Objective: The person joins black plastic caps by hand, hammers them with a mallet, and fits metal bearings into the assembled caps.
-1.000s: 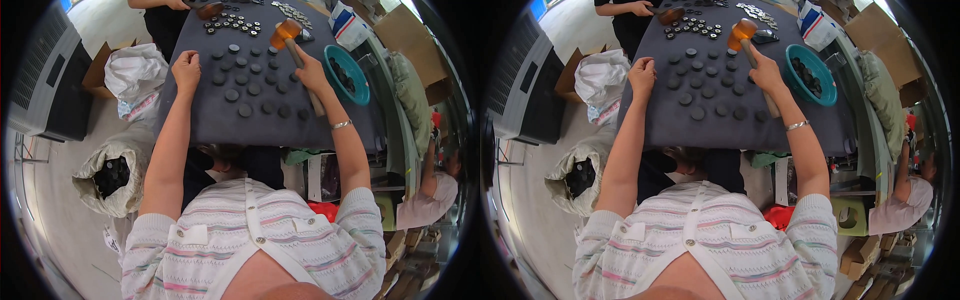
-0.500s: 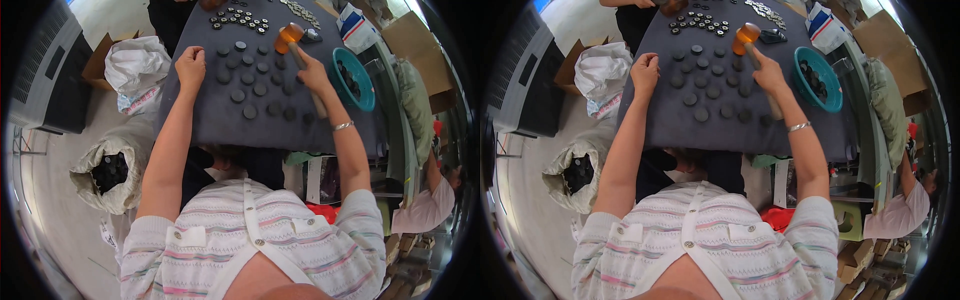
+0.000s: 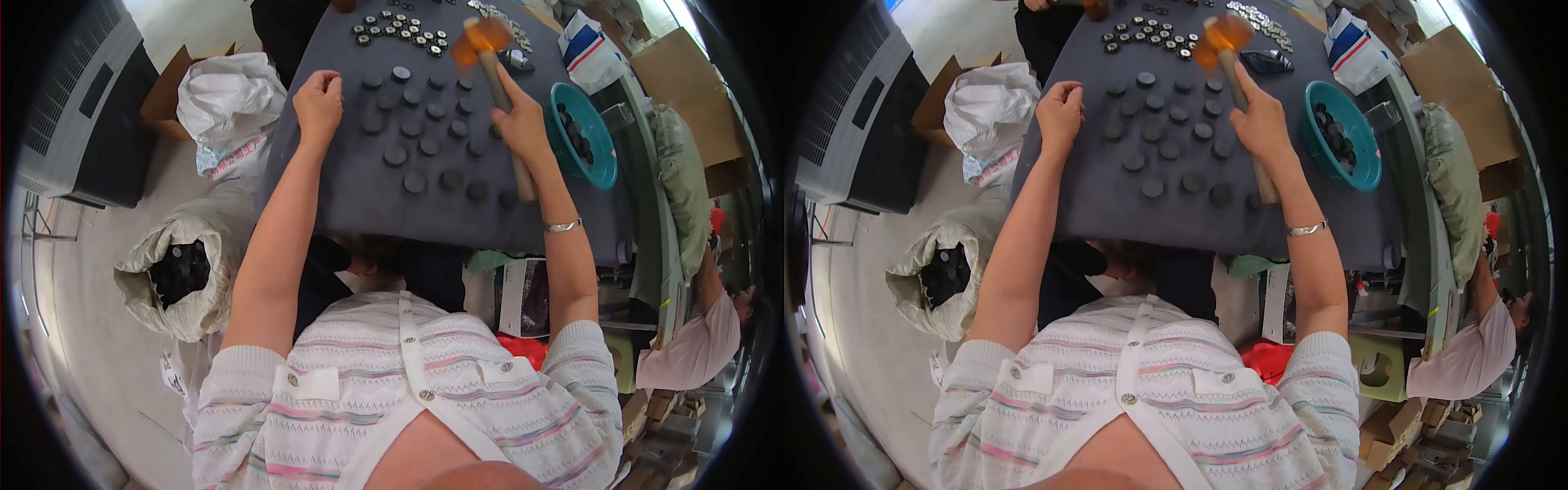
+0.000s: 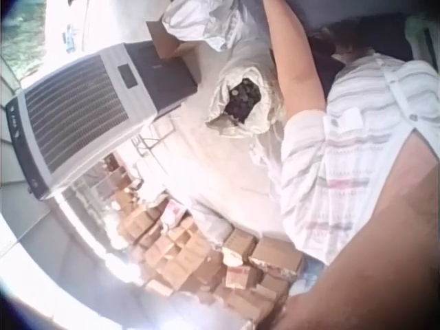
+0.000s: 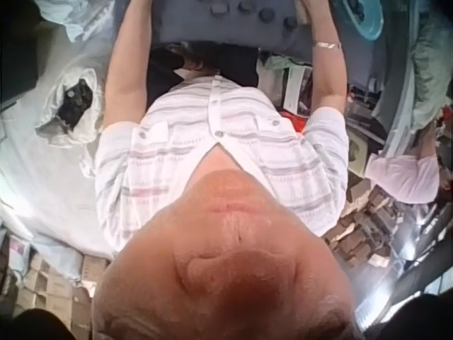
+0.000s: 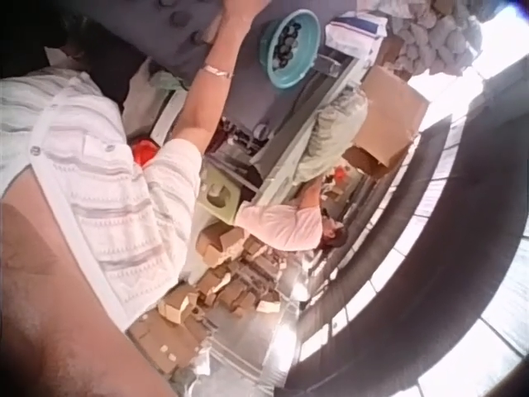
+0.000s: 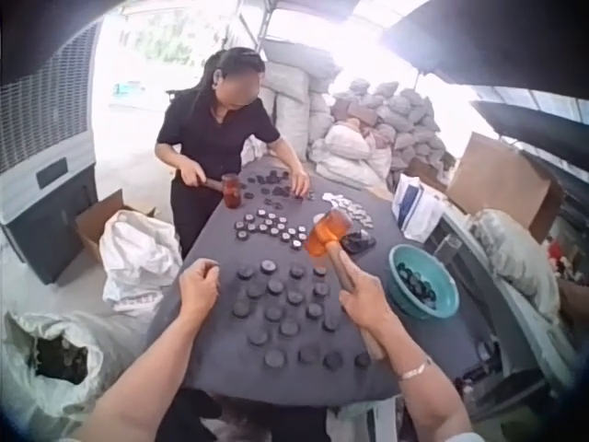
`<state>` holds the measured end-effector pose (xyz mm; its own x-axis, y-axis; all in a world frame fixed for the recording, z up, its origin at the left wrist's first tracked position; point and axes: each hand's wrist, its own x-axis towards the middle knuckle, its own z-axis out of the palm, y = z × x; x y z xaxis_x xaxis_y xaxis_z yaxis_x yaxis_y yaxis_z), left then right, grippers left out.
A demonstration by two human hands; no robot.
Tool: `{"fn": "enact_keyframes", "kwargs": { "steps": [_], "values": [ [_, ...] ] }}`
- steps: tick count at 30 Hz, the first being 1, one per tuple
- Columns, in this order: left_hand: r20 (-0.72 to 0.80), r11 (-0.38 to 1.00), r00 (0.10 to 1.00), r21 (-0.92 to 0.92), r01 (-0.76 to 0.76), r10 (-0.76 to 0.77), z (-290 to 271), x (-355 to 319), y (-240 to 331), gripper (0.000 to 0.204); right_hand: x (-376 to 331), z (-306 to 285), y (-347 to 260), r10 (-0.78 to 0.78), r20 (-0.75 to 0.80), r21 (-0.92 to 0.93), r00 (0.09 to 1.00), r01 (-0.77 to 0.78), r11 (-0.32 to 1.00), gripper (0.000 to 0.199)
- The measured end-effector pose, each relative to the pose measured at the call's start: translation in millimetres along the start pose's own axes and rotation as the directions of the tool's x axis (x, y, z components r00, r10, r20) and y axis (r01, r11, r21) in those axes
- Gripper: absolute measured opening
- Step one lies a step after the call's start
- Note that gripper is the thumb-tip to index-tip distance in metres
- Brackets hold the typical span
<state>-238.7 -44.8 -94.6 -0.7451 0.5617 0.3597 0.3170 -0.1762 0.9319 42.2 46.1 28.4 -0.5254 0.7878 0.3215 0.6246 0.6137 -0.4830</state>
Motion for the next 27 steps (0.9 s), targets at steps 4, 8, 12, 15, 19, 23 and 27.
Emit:
{"fn": "enact_keyframes", "kwargs": {
  "steps": [4, 8, 12, 15, 19, 23, 27],
  "values": [
    [0.014, 0.993, 0.998, -0.100, 0.065, -0.064, -0.3, -5.3, 1.4, 0.010, -2.1, 28.8, 9.4, -0.102, 0.176, -0.216, 0.979, 0.140, 0.966, 0.075],
    [-0.009, 0.999, 1.000, -0.032, 0.029, -0.029, -0.1, -4.3, -5.8, 0.011, 5.5, 21.6, 3.7, -0.005, 0.163, -0.095, 0.987, 0.020, 0.995, 0.074],
    [0.000, 0.994, 0.998, -0.090, 0.065, -0.066, 0.4, -1.4, 6.6, 0.011, 5.2, 19.4, -2.6, -0.013, 0.044, -0.069, 0.999, 0.016, 0.998, 0.075],
    [0.026, 0.983, 0.989, -0.108, 0.148, -0.146, -3.4, -4.8, 1.5, 0.011, 8.3, 38.5, 11.3, -0.038, 0.160, -0.189, 0.986, 0.068, 0.980, 0.076],
    [-0.015, 0.999, 1.000, -0.022, 0.025, -0.025, 2.7, -2.8, 0.6, 0.011, 12.6, 28.2, 8.4, -0.049, 0.128, -0.042, 0.991, 0.055, 0.998, 0.075],
    [-0.050, 0.999, 0.998, 0.008, -0.040, 0.040, -2.6, 1.1, -7.3, 0.012, 11.3, 26.0, -5.9, 0.021, 0.209, -0.215, 0.978, 0.025, 0.976, 0.075],
    [-0.029, 0.998, 0.999, -0.054, 0.040, -0.041, 1.0, 0.8, -1.2, 0.012, 12.5, 25.2, -12.2, -0.296, -0.025, -0.011, 0.955, 0.296, 0.955, 0.076]
  ]
}}
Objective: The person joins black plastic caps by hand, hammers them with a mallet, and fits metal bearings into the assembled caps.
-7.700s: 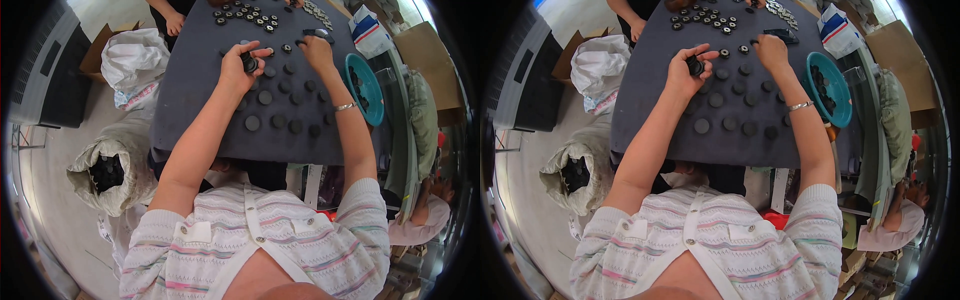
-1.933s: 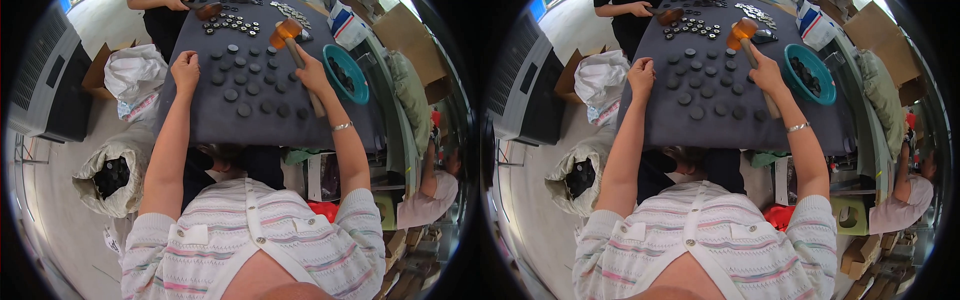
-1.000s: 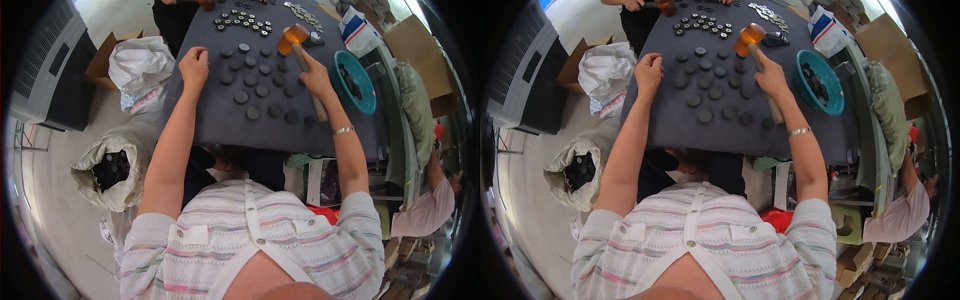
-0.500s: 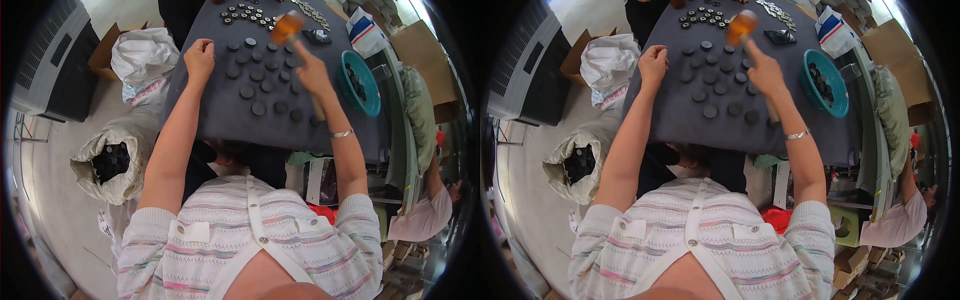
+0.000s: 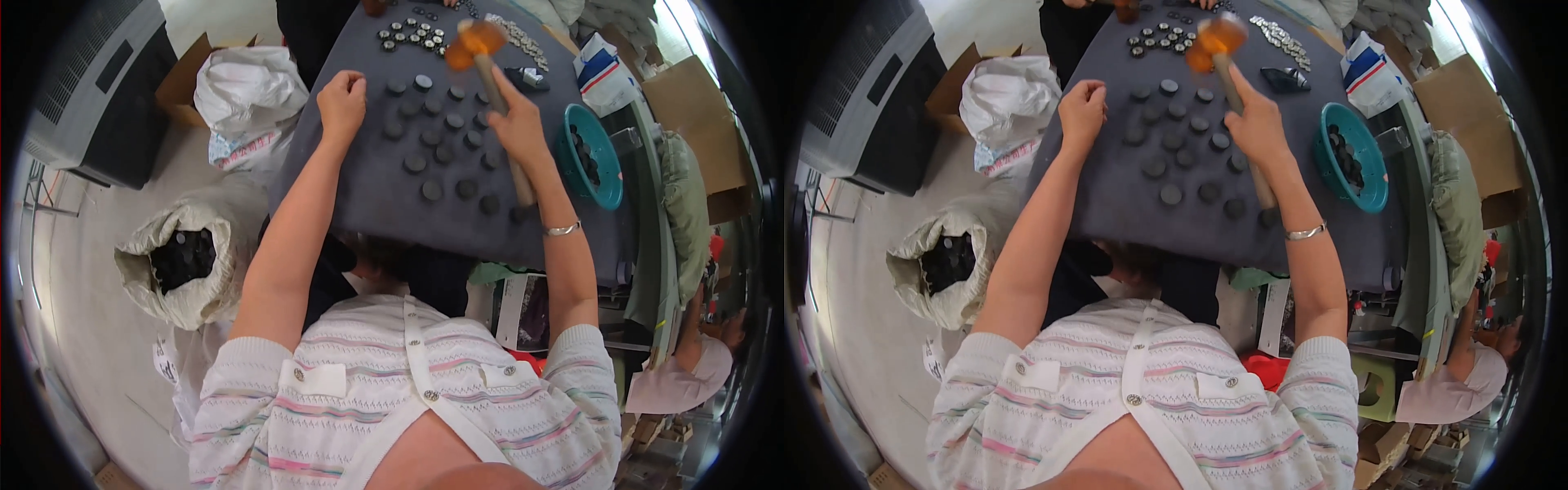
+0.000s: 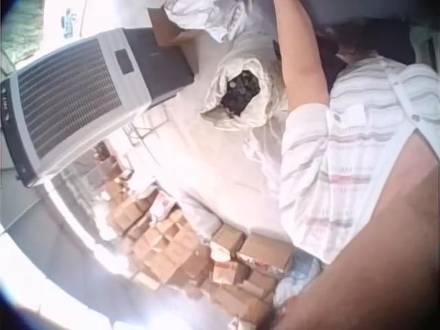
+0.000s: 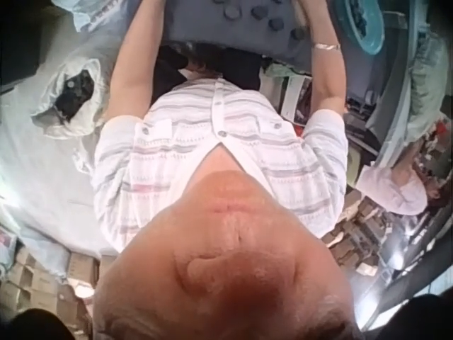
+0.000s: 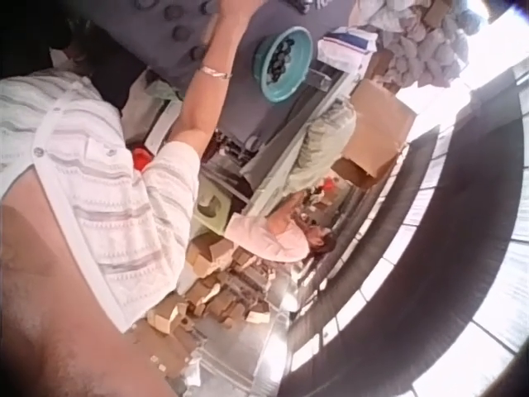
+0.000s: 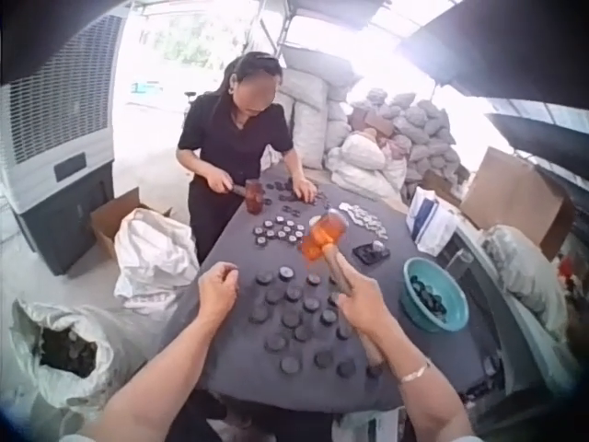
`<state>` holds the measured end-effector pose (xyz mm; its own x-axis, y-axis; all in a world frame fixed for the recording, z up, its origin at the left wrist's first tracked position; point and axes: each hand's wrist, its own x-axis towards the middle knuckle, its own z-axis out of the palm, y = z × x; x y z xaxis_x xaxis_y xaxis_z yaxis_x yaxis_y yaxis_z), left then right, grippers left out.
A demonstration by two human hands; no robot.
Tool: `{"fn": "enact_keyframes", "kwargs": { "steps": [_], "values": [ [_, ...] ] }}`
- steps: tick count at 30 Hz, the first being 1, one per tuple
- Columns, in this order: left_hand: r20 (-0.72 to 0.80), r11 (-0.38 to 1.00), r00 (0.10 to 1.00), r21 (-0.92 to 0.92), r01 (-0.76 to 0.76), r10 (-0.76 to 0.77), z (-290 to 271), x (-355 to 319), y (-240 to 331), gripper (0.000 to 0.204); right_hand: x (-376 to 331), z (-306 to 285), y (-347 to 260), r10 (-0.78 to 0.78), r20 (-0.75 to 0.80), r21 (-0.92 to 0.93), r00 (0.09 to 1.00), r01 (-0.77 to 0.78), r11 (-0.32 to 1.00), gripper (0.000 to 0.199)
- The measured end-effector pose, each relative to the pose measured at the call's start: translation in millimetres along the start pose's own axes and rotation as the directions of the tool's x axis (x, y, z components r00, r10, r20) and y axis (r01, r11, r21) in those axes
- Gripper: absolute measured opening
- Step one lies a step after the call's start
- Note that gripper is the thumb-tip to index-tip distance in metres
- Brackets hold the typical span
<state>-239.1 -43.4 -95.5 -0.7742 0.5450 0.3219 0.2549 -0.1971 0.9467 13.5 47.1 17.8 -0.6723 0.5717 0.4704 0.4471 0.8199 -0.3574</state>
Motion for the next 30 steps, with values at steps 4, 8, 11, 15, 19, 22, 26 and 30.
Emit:
{"fn": "enact_keyframes", "kwargs": {
  "steps": [4, 8, 11, 15, 19, 22, 26, 30],
  "values": [
    [-0.001, 1.000, 1.000, -0.008, 0.014, -0.014, -1.0, -2.9, 2.6, 0.011, 6.8, 31.7, -13.0, 0.152, 0.277, -0.251, 0.949, -0.081, 0.965, 0.077],
    [-0.001, 0.998, 0.999, 0.047, -0.038, 0.038, 1.1, 0.4, -11.6, 0.010, 10.1, 36.3, -2.2, 0.116, 0.263, -0.183, 0.958, -0.069, 0.981, 0.076],
    [-0.005, 0.999, 0.999, 0.033, -0.034, 0.034, -0.3, -1.7, -2.9, 0.010, 14.0, 18.3, -19.1, 0.113, 0.132, -0.104, 0.985, -0.099, 0.990, 0.077],
    [-0.032, 1.000, 0.999, -0.025, -0.014, 0.013, -0.6, 1.9, -0.4, 0.011, 13.5, 36.9, -33.9, 0.231, 0.307, -0.263, 0.923, -0.151, 0.953, 0.076],
    [-0.031, 0.998, 0.999, -0.064, 0.026, -0.028, -1.2, 4.0, -1.3, 0.012, 21.5, 22.9, -37.2, 0.229, 0.279, -0.005, 0.933, -0.237, 0.971, 0.073],
    [-0.004, 0.993, 0.999, -0.109, 0.038, -0.039, 0.1, -1.6, 10.3, 0.013, 9.7, 28.4, -43.3, 0.026, 0.159, -0.040, 0.987, -0.020, 0.999, 0.072],
    [-0.058, 0.997, 0.998, -0.077, 0.001, -0.006, -4.6, 2.5, -2.7, 0.013, 11.0, 49.3, -57.0, 0.127, 0.366, -0.159, 0.922, -0.072, 0.985, 0.073],
    [-0.026, 0.998, 0.999, -0.046, 0.034, -0.035, 0.5, 1.9, 0.8, 0.012, 15.9, 32.5, -56.8, 0.103, 0.264, -0.045, 0.959, -0.094, 0.995, 0.075]
  ]
}}
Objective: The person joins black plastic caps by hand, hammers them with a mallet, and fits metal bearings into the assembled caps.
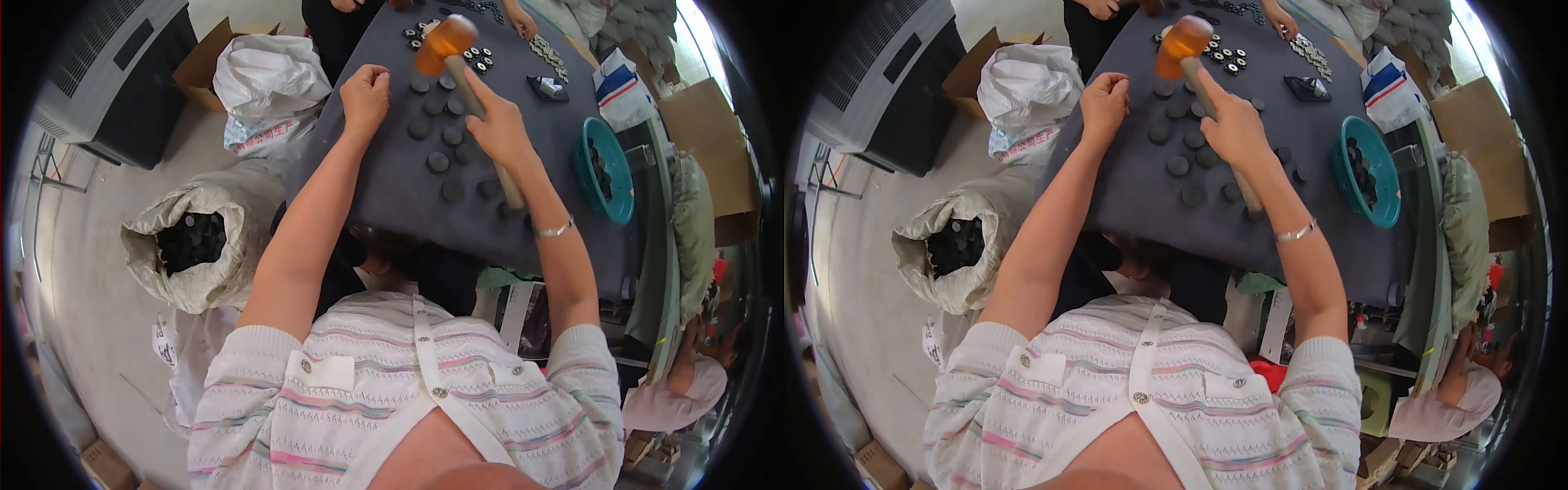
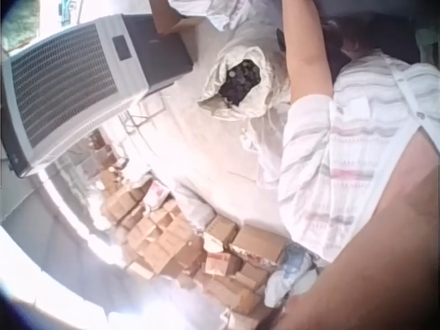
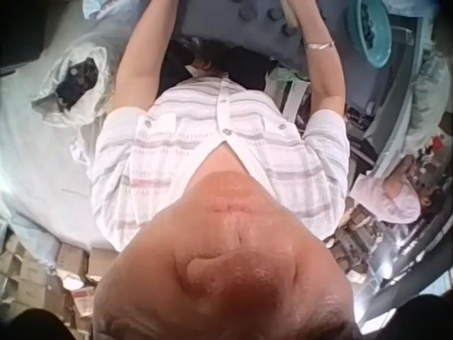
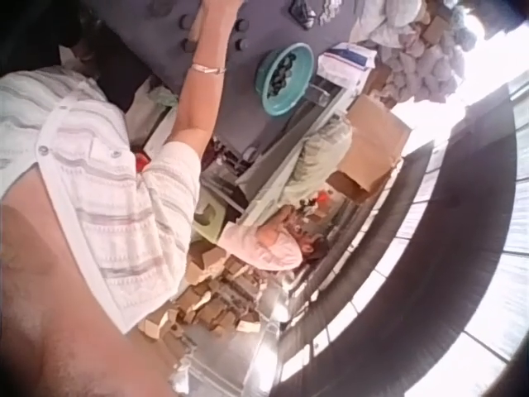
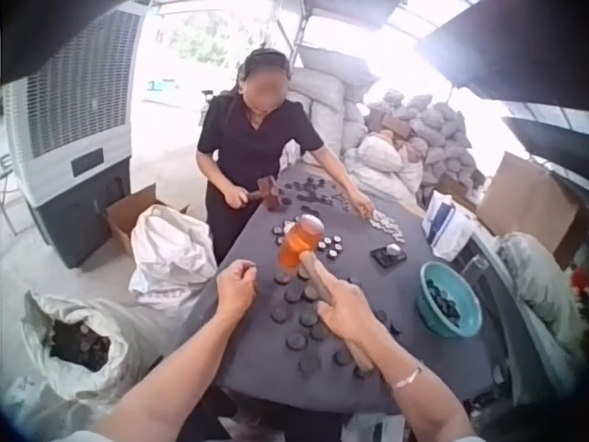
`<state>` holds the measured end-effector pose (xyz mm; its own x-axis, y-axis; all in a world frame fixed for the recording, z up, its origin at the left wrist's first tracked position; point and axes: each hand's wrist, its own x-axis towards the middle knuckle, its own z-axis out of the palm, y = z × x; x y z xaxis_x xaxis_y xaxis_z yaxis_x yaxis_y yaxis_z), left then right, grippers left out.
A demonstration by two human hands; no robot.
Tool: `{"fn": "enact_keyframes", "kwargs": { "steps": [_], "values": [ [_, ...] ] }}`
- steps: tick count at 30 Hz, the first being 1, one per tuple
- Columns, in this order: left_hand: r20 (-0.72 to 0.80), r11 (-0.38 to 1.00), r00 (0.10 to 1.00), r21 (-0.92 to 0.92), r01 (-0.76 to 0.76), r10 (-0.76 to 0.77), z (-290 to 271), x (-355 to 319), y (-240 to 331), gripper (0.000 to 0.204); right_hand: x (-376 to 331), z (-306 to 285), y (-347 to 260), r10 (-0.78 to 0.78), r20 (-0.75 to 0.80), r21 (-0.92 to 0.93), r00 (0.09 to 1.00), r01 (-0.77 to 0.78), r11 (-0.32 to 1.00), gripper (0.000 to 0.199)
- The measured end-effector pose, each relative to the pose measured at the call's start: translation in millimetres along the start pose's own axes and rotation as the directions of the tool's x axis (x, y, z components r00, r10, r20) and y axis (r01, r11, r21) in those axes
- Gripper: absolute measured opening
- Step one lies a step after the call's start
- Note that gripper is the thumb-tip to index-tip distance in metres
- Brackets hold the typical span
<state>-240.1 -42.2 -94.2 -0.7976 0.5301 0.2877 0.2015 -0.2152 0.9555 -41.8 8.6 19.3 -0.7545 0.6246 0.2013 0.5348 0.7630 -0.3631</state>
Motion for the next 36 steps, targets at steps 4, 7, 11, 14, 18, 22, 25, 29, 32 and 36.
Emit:
{"fn": "enact_keyframes", "kwargs": {
  "steps": [4, 7, 11, 14, 18, 22, 25, 29, 32, 36],
  "values": [
    [-0.041, 0.995, 0.995, 0.037, -0.087, 0.089, -4.0, 3.6, -10.7, 0.012, -3.8, 17.3, -13.7, 0.110, 0.118, -0.196, 0.987, -0.085, 0.977, 0.075],
    [-0.001, 0.999, 1.000, -0.036, 0.007, -0.007, -0.7, -0.5, -10.1, 0.013, -2.5, 13.4, 11.1, 0.005, 0.043, 0.041, 0.999, -0.007, 0.999, 0.074],
    [-0.001, 0.998, 0.999, 0.054, -0.038, 0.038, -1.9, 1.2, -7.7, 0.013, -35.7, -12.3, 3.8, -0.044, -0.086, 0.128, 0.995, 0.055, 0.990, 0.073],
    [-0.017, 0.998, 0.998, -0.009, -0.068, 0.068, -0.8, 1.8, -5.6, 0.014, -53.3, -11.4, -7.8, 0.006, -0.024, -0.062, 1.000, -0.007, 0.998, 0.074],
    [-0.010, 0.998, 0.998, -0.019, -0.057, 0.057, -3.1, 1.8, -7.4, 0.013, -52.7, 9.2, 4.3, 0.114, 0.117, 0.031, 0.986, -0.119, 0.992, 0.074],
    [0.004, 0.999, 0.999, -0.024, -0.042, 0.042, 0.3, 5.2, 2.8, 0.013, -48.0, -2.5, 7.7, -0.033, -0.015, 0.071, 0.999, 0.034, 0.997, 0.074],
    [0.011, 0.999, 0.999, 0.005, -0.048, 0.048, -3.6, -5.6, -5.7, 0.013, -58.0, 12.6, 10.7, -0.018, 0.002, 0.039, 1.000, 0.018, 0.999, 0.073],
    [-0.013, 0.997, 0.999, -0.061, -0.048, 0.047, -6.0, -0.1, -11.7, 0.013, -56.4, -4.8, -6.6, 0.078, 0.101, 0.089, 0.992, -0.088, 0.992, 0.076],
    [0.006, 0.997, 0.998, -0.031, -0.064, 0.064, -2.1, 2.2, -5.1, 0.012, -78.2, -22.0, -12.0, -0.179, -0.146, 0.146, 0.973, 0.200, 0.969, 0.075],
    [-0.014, 0.997, 0.998, -0.033, -0.068, 0.068, 0.7, 0.5, -8.7, 0.011, -97.0, 11.8, -17.5, -0.081, 0.074, -0.095, 0.994, 0.088, 0.992, 0.077]
  ]
}}
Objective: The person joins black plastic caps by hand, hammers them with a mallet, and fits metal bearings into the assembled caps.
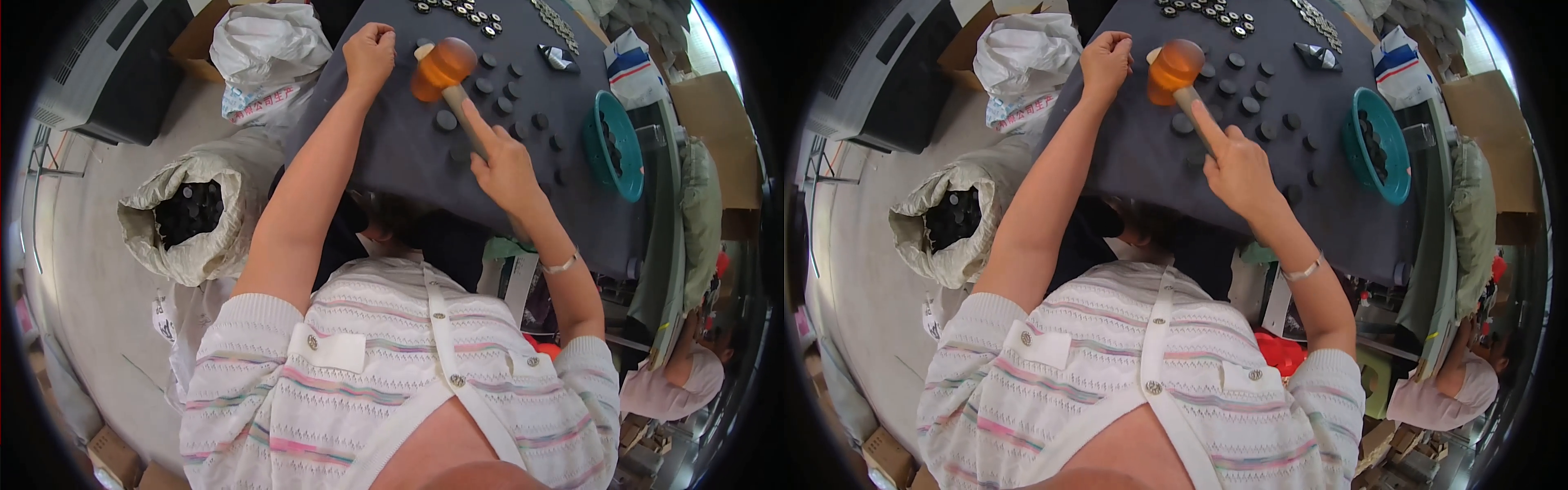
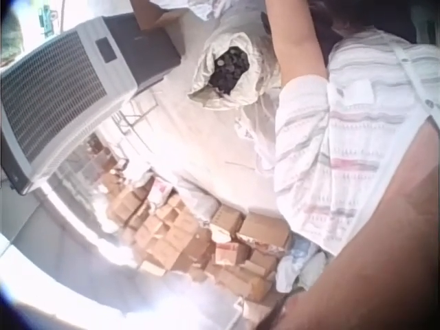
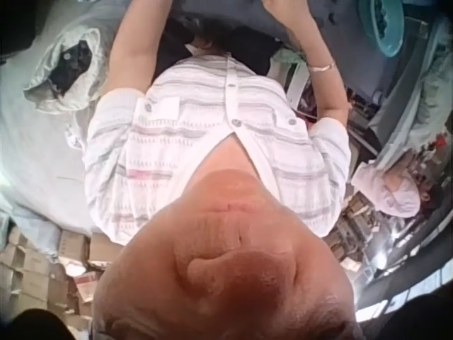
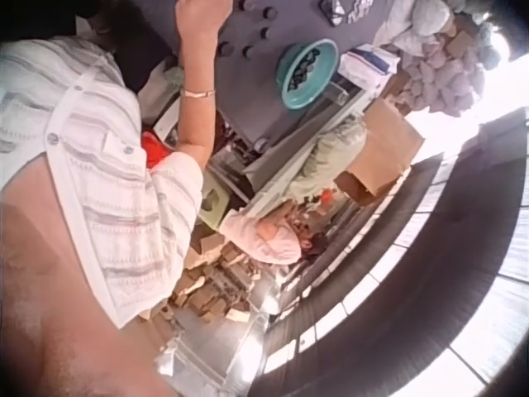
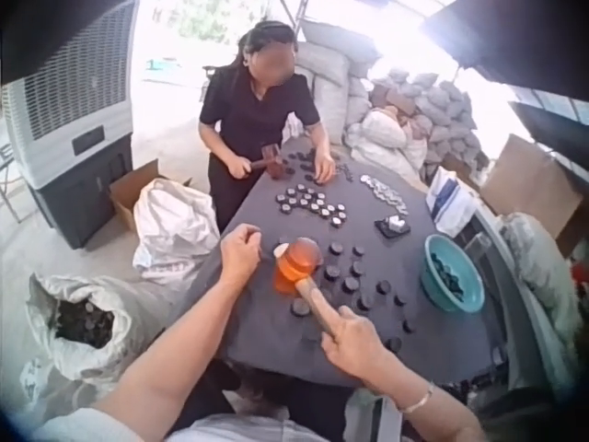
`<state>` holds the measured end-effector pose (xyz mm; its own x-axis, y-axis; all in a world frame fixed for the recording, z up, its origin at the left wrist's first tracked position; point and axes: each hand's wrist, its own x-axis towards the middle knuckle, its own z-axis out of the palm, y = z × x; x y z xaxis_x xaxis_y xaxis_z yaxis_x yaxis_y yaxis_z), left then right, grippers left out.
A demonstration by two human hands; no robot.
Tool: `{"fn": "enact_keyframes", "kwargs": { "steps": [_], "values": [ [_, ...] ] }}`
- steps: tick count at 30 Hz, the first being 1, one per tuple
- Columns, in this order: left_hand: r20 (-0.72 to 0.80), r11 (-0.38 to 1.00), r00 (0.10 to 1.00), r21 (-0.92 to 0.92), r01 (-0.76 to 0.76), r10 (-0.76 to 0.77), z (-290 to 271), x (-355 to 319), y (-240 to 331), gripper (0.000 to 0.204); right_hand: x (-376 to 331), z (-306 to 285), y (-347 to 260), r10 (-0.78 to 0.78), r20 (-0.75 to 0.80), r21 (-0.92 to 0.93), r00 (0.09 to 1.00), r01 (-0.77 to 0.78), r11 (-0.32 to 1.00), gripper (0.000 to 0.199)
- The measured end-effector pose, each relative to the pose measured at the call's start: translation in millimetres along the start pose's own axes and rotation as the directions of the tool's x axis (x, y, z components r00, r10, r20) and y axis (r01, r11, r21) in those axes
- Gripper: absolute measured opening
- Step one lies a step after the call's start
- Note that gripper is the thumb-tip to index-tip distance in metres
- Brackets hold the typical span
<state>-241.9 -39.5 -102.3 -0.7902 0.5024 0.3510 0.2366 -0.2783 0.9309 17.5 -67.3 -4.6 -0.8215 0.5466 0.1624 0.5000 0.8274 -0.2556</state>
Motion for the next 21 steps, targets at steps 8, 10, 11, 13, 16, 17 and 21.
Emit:
{"fn": "enact_keyframes", "kwargs": {
  "steps": [8, 10, 11, 13, 16, 17, 21],
  "values": [
    [0.041, 0.999, 0.998, 0.013, -0.050, 0.050, -0.5, 4.8, 1.1, 0.013, 1.6, -14.7, 4.5, -0.002, -0.101, 0.204, 0.995, 0.023, 0.979, 0.075],
    [0.036, 0.999, 0.999, 0.035, -0.032, 0.030, -6.7, -1.3, -5.1, 0.013, 2.2, -4.9, 4.2, 0.036, 0.012, 0.089, 0.999, -0.037, 0.995, 0.074],
    [0.021, 0.998, 1.000, 0.058, -0.015, 0.014, -7.4, -2.2, -2.5, 0.013, 4.3, -4.1, 10.4, 0.038, 0.004, 0.083, 0.999, -0.038, 0.996, 0.074],
    [0.025, 0.999, 0.999, -0.025, 0.041, -0.040, -2.6, -2.0, 2.9, 0.013, 8.5, -7.4, 26.1, -0.026, -0.082, 0.224, 0.996, 0.044, 0.974, 0.074],
    [0.025, 0.998, 0.998, -0.033, 0.058, -0.057, -3.6, -4.4, 5.0, 0.012, 18.6, -28.1, 33.4, 0.024, -0.204, 0.253, 0.979, 0.029, 0.967, 0.076],
    [0.031, 0.998, 0.998, -0.029, 0.060, -0.059, -3.4, -1.6, 5.8, 0.013, 24.1, -38.8, 30.0, 0.086, -0.251, 0.257, 0.964, -0.019, 0.966, 0.077],
    [0.018, 0.997, 0.998, -0.049, 0.059, -0.058, -2.4, 0.5, 7.5, 0.012, 42.0, -11.6, 39.8, 0.235, 0.012, -0.108, 0.972, -0.233, 0.967, 0.076]
  ]
}}
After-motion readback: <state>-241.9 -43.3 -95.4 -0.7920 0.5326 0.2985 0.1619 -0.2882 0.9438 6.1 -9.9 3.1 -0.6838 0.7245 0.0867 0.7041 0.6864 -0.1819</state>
